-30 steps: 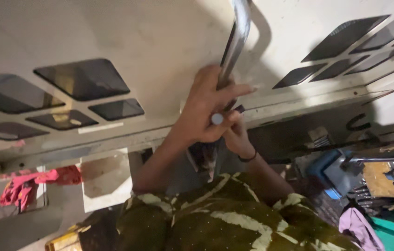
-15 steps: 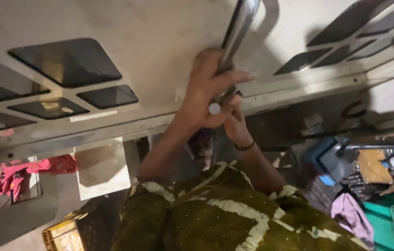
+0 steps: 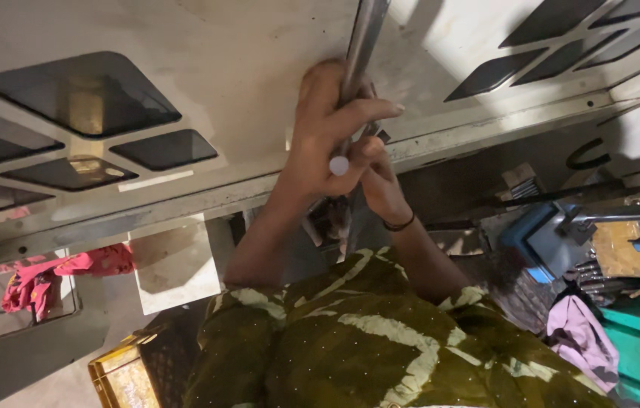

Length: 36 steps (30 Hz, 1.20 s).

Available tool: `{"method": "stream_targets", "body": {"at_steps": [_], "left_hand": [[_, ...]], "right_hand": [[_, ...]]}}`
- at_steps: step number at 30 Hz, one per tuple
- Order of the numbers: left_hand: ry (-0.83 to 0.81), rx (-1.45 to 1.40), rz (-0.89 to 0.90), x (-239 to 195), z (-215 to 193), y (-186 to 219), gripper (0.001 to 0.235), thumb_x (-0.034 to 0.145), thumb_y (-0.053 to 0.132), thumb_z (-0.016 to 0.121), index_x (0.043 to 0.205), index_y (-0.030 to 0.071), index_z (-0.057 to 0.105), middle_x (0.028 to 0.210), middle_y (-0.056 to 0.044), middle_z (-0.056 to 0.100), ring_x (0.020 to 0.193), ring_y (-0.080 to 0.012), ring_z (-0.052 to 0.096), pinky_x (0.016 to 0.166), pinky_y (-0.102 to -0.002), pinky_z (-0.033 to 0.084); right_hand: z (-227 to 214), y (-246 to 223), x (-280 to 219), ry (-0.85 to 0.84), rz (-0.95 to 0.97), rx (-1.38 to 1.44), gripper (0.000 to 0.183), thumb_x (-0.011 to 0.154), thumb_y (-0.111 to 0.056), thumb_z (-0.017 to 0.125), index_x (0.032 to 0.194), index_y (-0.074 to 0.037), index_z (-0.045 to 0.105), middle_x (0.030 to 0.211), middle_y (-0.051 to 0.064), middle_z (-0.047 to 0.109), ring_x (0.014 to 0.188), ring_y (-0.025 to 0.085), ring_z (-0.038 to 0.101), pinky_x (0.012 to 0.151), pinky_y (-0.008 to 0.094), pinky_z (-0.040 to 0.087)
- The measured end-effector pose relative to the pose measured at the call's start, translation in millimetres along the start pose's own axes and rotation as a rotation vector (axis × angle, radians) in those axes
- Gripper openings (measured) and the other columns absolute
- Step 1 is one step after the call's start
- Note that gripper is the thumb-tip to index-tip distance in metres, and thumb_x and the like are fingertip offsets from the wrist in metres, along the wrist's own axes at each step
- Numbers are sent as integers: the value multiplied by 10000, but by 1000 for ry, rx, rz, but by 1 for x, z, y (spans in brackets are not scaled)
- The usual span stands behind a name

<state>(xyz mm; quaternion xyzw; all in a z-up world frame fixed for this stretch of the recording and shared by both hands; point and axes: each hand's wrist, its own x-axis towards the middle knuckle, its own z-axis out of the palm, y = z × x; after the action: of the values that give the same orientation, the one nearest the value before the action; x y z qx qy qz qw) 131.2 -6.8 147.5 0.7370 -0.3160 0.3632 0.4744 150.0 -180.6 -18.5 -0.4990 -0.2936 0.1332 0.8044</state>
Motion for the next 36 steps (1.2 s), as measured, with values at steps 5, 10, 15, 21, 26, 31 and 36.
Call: {"method": "stream_targets", "body": {"at_steps": [5, 10, 15, 21, 26, 31, 36], "left_hand": [[26, -2, 63, 2, 0, -3, 265, 976, 301, 638, 1159, 130, 726, 1089, -102, 552, 1073, -299, 526, 983, -440, 393], [38, -14, 33, 5, 0, 0, 270, 911, 258, 676, 1141, 125, 726, 1079, -96, 561, 1045, -288, 549, 973, -442, 414], [30, -14, -28, 2, 0, 4, 290, 868, 230, 682, 1135, 123, 724, 1104, -112, 567, 1056, -305, 556, 987, -443, 422], [27, 0, -3, 2, 1, 3, 271, 870, 197, 708, 1123, 101, 708, 1120, -122, 571, 1133, -336, 533, 1041, -486, 416], [50, 3, -40, 0, 4, 3, 272, 846, 166, 697, 1113, 117, 721, 1116, -111, 582, 1122, -310, 544, 1032, -465, 421], [61, 1, -37, -2, 4, 6, 267, 847, 119, 694, 1113, 121, 723, 1109, -104, 583, 1126, -310, 544, 1040, -456, 428], [57, -11, -6, 2, 1, 6, 290, 811, 93, 708, 1100, 117, 721, 1085, -94, 580, 1105, -308, 551, 1049, -465, 421]], "right_hand": [[4, 0, 6, 45, -20, -112, 133, 1115, -170, 468, 1127, -62, 545, 1121, 17, 572, 1056, 105, 574, 904, 293, 491], [0, -3, 9, -25, -49, -108, 198, 1123, -211, 487, 1028, -76, 596, 971, 3, 591, 831, 91, 599, 683, 277, 487], [-3, -1, 8, 7, -35, -180, 216, 1138, -259, 544, 1012, -92, 599, 939, -17, 588, 834, 69, 580, 667, 259, 452], [8, -4, 8, 143, 148, 4, 268, 1007, -282, 564, 1188, -88, 602, 926, -44, 609, 715, 43, 536, 564, 223, 397], [3, -4, 13, 16, 42, -74, 253, 1096, -289, 527, 1163, -67, 629, 898, -44, 603, 700, 32, 542, 571, 219, 404], [-7, 10, 8, 27, 29, -106, 255, 1121, -261, 544, 1122, -37, 667, 829, -34, 582, 655, 35, 511, 532, 228, 368], [-8, 13, 12, 127, 105, -75, 269, 1026, -254, 528, 1193, -77, 642, 914, -13, 614, 709, 49, 552, 522, 237, 379]]}}
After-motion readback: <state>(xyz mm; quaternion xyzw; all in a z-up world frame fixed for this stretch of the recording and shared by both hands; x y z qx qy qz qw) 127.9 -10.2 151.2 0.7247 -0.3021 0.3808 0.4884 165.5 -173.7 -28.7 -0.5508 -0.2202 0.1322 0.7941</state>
